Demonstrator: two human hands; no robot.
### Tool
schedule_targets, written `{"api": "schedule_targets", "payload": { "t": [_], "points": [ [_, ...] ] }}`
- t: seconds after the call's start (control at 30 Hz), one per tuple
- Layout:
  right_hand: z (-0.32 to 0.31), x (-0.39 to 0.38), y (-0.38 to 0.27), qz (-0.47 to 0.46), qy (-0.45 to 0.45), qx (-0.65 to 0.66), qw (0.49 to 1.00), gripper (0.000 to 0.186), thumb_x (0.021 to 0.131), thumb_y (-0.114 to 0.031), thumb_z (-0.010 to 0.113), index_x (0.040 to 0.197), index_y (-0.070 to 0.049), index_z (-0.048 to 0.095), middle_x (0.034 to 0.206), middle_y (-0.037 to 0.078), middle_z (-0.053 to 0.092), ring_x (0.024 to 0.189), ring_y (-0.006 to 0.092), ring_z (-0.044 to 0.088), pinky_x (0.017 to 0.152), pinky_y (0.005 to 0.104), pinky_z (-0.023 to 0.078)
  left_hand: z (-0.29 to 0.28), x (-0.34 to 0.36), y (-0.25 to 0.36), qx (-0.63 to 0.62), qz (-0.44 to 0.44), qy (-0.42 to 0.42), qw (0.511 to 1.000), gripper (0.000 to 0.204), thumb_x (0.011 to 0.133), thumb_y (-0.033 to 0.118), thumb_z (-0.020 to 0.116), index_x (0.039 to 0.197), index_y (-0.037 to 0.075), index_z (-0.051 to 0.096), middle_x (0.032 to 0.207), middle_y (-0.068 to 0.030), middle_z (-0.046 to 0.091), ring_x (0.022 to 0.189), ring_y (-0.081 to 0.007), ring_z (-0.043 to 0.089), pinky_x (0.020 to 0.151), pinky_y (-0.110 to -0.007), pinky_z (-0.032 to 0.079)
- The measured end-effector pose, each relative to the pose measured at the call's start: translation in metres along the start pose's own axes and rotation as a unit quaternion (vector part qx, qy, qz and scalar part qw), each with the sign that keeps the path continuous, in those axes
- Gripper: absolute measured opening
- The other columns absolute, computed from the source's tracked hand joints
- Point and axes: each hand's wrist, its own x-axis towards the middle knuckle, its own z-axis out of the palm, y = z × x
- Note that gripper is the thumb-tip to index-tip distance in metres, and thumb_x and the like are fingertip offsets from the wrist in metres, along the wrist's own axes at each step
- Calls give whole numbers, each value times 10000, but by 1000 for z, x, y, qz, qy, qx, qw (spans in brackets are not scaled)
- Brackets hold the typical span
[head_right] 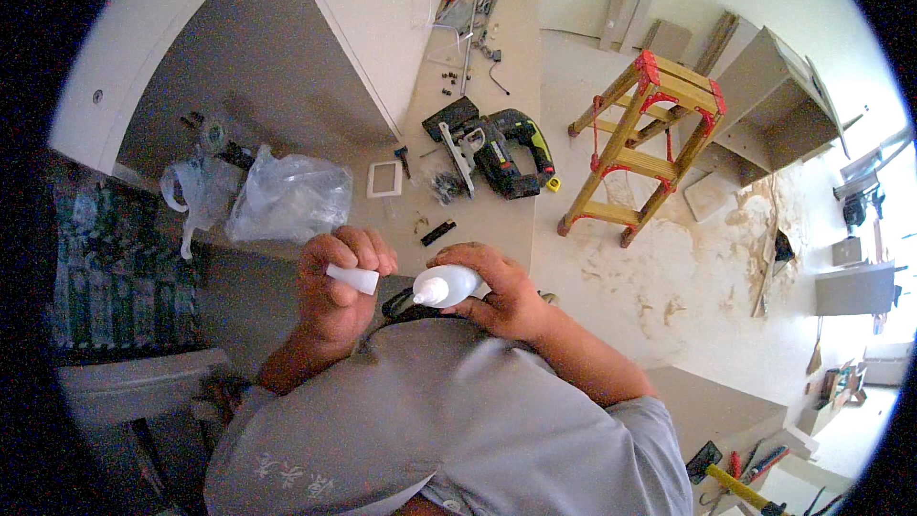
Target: The person handles clamps, applies adhesive from a bottle, uses a utility knife to trim a panel, and fits wooden panels into a built-in cabinet structure.
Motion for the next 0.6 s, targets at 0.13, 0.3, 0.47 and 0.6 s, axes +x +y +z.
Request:
{"api": "schedule_targets", "payload": {
  "t": [0.13, 0.3, 0.47, 0.6],
  "points": [
    [2, -4, 5, 7, -6, 28, 1000, 568, 803, -108, 838, 1287, -35, 549, 1217, 156, 677, 1123, 304, 646, 966, 423, 503, 3, -7, 0, -3, -11, 14, 1000, 346, 828, 246, 837, 1045, 62, 641, 1020, -115, 655, 942, -214, 637, 825, -369, 505],
    [6, -11, 5, 50, 21, 32, 998, 546, 827, -230, 841, 1253, -10, 582, 1133, 139, 693, 1070, 267, 658, 936, 386, 506, 0, -12, 0, 16, -8, 45, 999, 353, 838, 253, 830, 1061, 60, 636, 1006, -103, 649, 913, -200, 628, 815, -356, 501],
    [8, -16, 1, 80, 43, 46, 995, 534, 829, -279, 844, 1213, 12, 615, 1059, 126, 702, 967, 225, 682, 855, 340, 521, -4, -17, 2, 17, -22, 63, 998, 365, 837, 265, 832, 1070, 67, 633, 993, -85, 635, 892, -186, 611, 799, -362, 500],
    [7, -16, -4, 72, 50, 29, 996, 528, 822, -281, 847, 1190, 24, 623, 1042, 128, 703, 941, 226, 688, 833, 336, 525, -5, -19, 2, 23, -19, 84, 996, 369, 836, 272, 834, 1075, 73, 636, 1001, -74, 626, 894, -180, 601, 791, -375, 500]
  ]
}}
